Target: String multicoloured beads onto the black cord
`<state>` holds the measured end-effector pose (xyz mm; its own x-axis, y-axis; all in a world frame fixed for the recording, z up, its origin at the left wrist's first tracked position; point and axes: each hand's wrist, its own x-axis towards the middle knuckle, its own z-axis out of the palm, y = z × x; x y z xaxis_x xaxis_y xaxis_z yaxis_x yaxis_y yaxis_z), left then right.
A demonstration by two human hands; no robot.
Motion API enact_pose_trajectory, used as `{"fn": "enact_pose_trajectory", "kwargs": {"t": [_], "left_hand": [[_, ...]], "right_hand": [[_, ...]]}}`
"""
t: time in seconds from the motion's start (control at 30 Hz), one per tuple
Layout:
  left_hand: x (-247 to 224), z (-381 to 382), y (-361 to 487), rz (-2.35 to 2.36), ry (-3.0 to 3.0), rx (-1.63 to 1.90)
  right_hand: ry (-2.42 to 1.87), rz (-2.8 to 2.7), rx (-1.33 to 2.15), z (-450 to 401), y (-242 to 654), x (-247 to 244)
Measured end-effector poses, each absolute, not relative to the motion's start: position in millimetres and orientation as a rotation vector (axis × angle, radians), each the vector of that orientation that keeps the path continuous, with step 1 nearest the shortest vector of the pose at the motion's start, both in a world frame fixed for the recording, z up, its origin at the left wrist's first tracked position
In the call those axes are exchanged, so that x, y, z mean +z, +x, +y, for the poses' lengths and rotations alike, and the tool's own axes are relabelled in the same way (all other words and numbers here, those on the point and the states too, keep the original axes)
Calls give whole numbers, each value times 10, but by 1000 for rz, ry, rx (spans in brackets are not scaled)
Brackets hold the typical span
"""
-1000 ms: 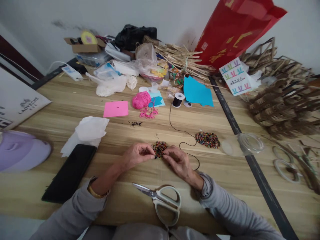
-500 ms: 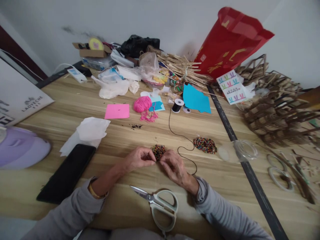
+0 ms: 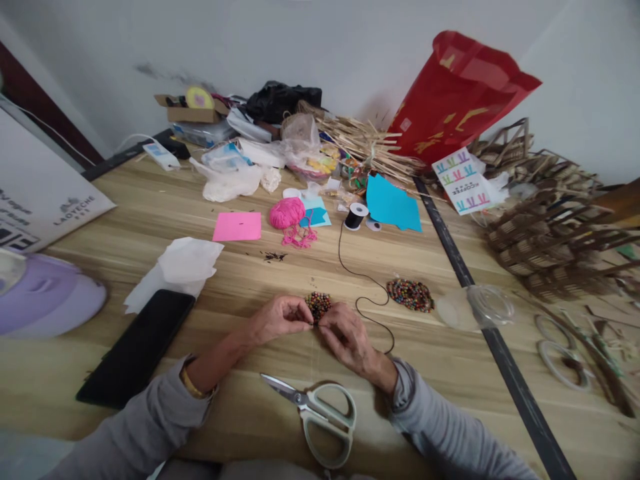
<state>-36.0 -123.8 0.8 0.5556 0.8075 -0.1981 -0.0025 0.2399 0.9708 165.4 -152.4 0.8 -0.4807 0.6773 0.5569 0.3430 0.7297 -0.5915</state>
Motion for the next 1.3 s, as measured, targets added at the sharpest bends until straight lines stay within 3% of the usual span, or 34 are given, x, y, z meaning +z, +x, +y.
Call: {"fn": "enact_pose_trajectory", "kwargs": {"t": [1.3], "left_hand": [[-71,-1230,-367,827,1174,635]], "right_hand": [[-766,-2102,583,-1515,1669,6]]}}
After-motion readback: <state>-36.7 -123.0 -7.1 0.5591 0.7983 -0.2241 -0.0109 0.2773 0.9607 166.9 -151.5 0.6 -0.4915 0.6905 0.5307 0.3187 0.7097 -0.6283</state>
